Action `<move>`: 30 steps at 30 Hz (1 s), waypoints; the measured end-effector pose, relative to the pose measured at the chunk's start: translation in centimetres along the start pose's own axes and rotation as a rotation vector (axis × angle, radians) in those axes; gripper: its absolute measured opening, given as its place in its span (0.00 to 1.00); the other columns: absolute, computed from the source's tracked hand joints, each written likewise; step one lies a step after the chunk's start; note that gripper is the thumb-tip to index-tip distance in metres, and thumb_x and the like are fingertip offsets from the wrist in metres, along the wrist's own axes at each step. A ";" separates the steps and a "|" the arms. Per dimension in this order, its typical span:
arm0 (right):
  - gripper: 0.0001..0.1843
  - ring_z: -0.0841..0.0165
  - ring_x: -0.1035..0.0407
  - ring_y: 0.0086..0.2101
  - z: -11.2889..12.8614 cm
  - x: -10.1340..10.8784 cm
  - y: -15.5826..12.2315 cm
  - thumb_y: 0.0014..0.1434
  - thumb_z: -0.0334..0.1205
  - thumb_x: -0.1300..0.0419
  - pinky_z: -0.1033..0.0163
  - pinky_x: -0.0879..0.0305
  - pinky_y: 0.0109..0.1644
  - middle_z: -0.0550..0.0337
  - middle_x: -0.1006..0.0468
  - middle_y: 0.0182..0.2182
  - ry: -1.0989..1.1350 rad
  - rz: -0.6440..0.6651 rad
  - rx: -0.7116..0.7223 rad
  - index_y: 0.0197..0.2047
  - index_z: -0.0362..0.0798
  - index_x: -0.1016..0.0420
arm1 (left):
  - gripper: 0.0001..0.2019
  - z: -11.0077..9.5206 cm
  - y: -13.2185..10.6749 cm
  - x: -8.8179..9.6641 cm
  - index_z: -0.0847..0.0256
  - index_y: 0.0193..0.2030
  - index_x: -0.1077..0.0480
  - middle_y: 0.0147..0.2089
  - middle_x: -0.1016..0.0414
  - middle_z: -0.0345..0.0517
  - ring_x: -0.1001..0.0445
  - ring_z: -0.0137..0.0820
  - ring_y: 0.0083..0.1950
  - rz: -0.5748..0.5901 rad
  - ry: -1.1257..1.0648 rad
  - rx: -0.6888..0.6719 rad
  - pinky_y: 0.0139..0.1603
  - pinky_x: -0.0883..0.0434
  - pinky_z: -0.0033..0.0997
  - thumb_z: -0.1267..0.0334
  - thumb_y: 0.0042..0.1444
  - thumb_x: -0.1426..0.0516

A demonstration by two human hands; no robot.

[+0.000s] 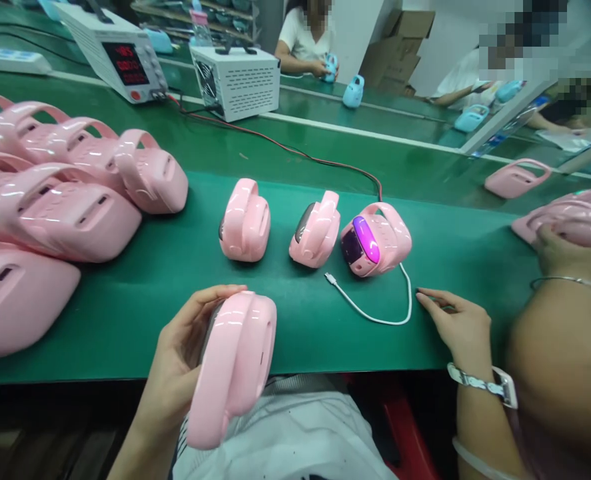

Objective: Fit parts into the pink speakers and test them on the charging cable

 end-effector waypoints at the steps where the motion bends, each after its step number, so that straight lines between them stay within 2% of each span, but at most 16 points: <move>1: 0.29 0.60 0.34 0.24 -0.2 -0.1 0.0 0.43 0.64 0.41 0.57 0.40 0.31 0.51 0.24 0.23 0.001 -0.006 -0.007 0.31 0.46 0.18 | 0.25 0.0 -0.2 0.1 0.47 0.49 0.27 0.52 0.24 0.32 0.26 0.48 0.53 -0.015 0.012 -0.011 0.48 0.28 0.45 0.50 0.41 0.33; 4: 0.27 0.61 0.34 0.24 -0.6 -0.2 0.4 0.41 0.64 0.41 0.57 0.40 0.30 0.52 0.23 0.25 -0.013 0.046 -0.030 0.28 0.48 0.21 | 0.25 -0.1 -0.6 0.1 0.47 0.53 0.29 0.56 0.26 0.41 0.27 0.44 0.54 0.026 0.061 -0.035 0.50 0.27 0.38 0.58 0.46 0.33; 6: 0.26 0.61 0.35 0.23 -0.8 -0.3 0.7 0.40 0.64 0.42 0.56 0.40 0.30 0.52 0.23 0.24 -0.028 0.090 -0.022 0.27 0.48 0.23 | 0.25 -0.2 -0.7 0.2 0.47 0.54 0.29 0.55 0.26 0.43 0.26 0.42 0.52 0.053 0.074 -0.039 0.48 0.27 0.33 0.59 0.47 0.34; 11: 0.25 0.61 0.36 0.22 -0.7 -0.4 0.6 0.44 0.63 0.44 0.56 0.41 0.30 0.51 0.24 0.24 -0.033 0.104 0.039 0.28 0.48 0.27 | 0.24 0.1 -0.3 0.3 0.46 0.53 0.29 0.53 0.26 0.41 0.26 0.39 0.51 0.069 0.056 -0.007 0.47 0.28 0.28 0.56 0.47 0.33; 15: 0.26 0.63 0.36 0.21 -0.5 -0.4 0.3 0.45 0.62 0.44 0.56 0.39 0.30 0.51 0.23 0.27 -0.011 0.049 0.068 0.32 0.46 0.24 | 0.25 0.0 -0.3 0.1 0.46 0.51 0.28 0.56 0.27 0.41 0.28 0.40 0.55 0.068 0.021 -0.073 0.52 0.30 0.29 0.57 0.44 0.32; 19: 0.27 0.64 0.36 0.20 -0.4 -0.6 0.2 0.47 0.62 0.44 0.56 0.39 0.29 0.52 0.24 0.28 -0.004 0.054 0.092 0.34 0.46 0.22 | 0.31 -0.8 0.3 -1.0 0.47 0.50 0.28 0.51 0.28 0.41 0.28 0.37 0.50 0.084 -0.014 -0.219 0.44 0.29 0.24 0.66 0.35 0.31; 21: 0.27 0.64 0.36 0.20 -0.3 -0.6 0.1 0.47 0.62 0.44 0.57 0.40 0.28 0.53 0.24 0.27 -0.004 0.055 0.100 0.34 0.46 0.22 | 0.32 -1.3 0.9 -2.0 0.47 0.51 0.29 0.50 0.29 0.40 0.28 0.34 0.46 0.135 0.010 -0.244 0.40 0.30 0.22 0.69 0.35 0.33; 25: 0.29 0.66 0.38 0.18 -0.3 -0.5 0.0 0.48 0.64 0.44 0.58 0.42 0.26 0.54 0.25 0.26 0.013 0.040 0.107 0.33 0.46 0.22 | 0.30 -1.7 2.4 -3.2 0.50 0.50 0.30 0.49 0.30 0.42 0.29 0.34 0.45 0.279 0.082 -0.209 0.40 0.31 0.22 0.71 0.37 0.34; 30: 0.28 0.66 0.41 0.18 -0.2 -0.3 -0.7 0.47 0.63 0.43 0.57 0.43 0.28 0.54 0.25 0.25 0.055 0.019 0.090 0.33 0.45 0.19 | 0.26 -1.1 3.7 -2.6 0.53 0.49 0.29 0.48 0.28 0.45 0.27 0.35 0.43 0.328 0.015 -0.110 0.34 0.32 0.21 0.66 0.39 0.33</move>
Point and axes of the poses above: each hand's wrist, its own y-axis towards the middle knuckle, its own x-axis out of the back of the hand, z = x × y, the point moved 3 cm from there along y, towards the middle knuckle
